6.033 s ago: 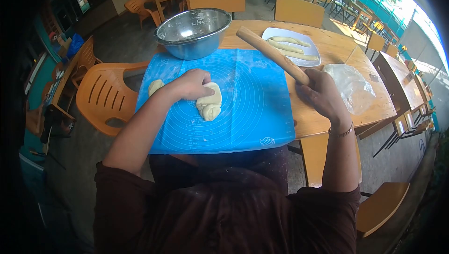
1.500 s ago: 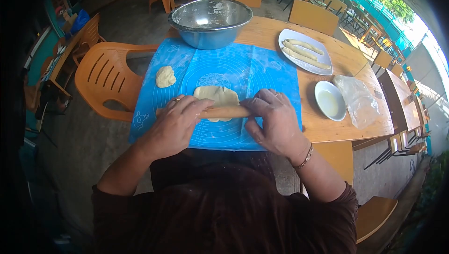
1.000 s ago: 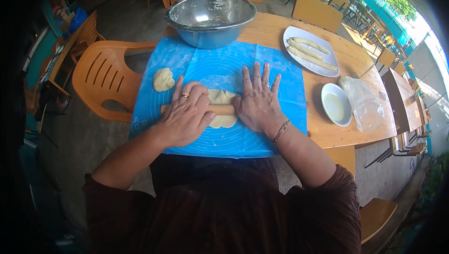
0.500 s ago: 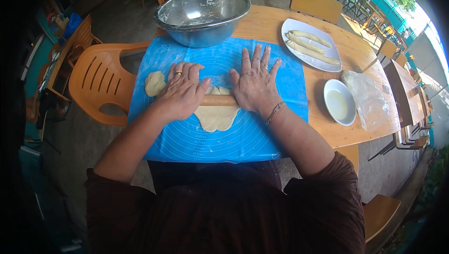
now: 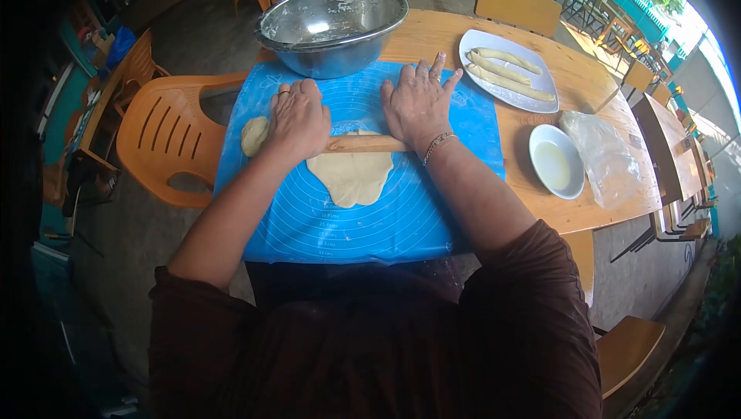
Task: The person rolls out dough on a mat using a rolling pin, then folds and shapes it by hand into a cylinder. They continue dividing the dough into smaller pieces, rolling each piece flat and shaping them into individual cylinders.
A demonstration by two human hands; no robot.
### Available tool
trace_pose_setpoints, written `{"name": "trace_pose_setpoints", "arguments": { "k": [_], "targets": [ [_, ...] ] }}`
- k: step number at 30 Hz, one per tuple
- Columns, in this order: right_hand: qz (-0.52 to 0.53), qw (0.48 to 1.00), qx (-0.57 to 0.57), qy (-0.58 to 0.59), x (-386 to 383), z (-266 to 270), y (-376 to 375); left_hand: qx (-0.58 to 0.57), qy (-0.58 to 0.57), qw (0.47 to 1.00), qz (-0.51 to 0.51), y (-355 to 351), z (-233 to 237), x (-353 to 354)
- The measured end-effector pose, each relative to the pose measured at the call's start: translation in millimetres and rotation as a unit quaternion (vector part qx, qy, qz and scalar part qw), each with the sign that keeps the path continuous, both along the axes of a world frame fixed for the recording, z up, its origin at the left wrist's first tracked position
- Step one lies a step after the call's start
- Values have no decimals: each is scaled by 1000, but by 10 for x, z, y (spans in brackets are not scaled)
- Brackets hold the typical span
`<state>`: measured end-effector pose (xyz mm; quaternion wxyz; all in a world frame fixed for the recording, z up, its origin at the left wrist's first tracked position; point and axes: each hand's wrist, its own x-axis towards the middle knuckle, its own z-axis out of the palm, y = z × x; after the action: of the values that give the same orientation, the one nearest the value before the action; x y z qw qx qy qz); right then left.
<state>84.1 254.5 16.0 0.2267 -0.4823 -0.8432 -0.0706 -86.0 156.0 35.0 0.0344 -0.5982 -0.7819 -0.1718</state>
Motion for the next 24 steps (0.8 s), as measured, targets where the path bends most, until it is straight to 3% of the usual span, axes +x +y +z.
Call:
{"name": "trace_pose_setpoints", "arguments": {
  "k": [4, 6, 7, 8, 10, 11, 13, 14, 16, 19, 24],
  "targets": [
    [26, 996, -83, -8, 30, 107, 93, 113, 28, 993, -28, -4, 16, -21],
    [82, 953, -280, 83, 90, 154, 200, 124, -10, 991, -56, -123, 74, -18],
    [56, 929, -358, 78, 127, 448, 18, 131, -50, 986, -86, -194, 120, -5],
    [56, 928, -360, 78, 177, 381, -19, 128, -50, 987, -86, -278, 153, 10],
    [151, 976, -152, 35, 323, 209, -102, 132, -8, 971, -200, -453, 165, 46],
    [150, 976, -155, 33, 369, 148, -220, 130, -10, 971, -200, -507, 112, 59],
    [86, 980, -165, -69, 393, 151, -445, -13, -91, 979, -184, -534, 54, 48],
    [87, 980, -164, -69, 374, 177, -459, -12, -91, 979, -184, -499, 62, 33],
    [71, 975, -174, -119, 356, 179, -474, -124, -44, 976, -172, -410, 56, 35],
    [52, 974, -171, -137, 275, 173, -324, -183, -30, 975, -124, -292, 152, 69],
    [31, 971, -174, -161, 103, 193, 6, -161, -4, 985, -63, -75, 45, 34]
  ]
}}
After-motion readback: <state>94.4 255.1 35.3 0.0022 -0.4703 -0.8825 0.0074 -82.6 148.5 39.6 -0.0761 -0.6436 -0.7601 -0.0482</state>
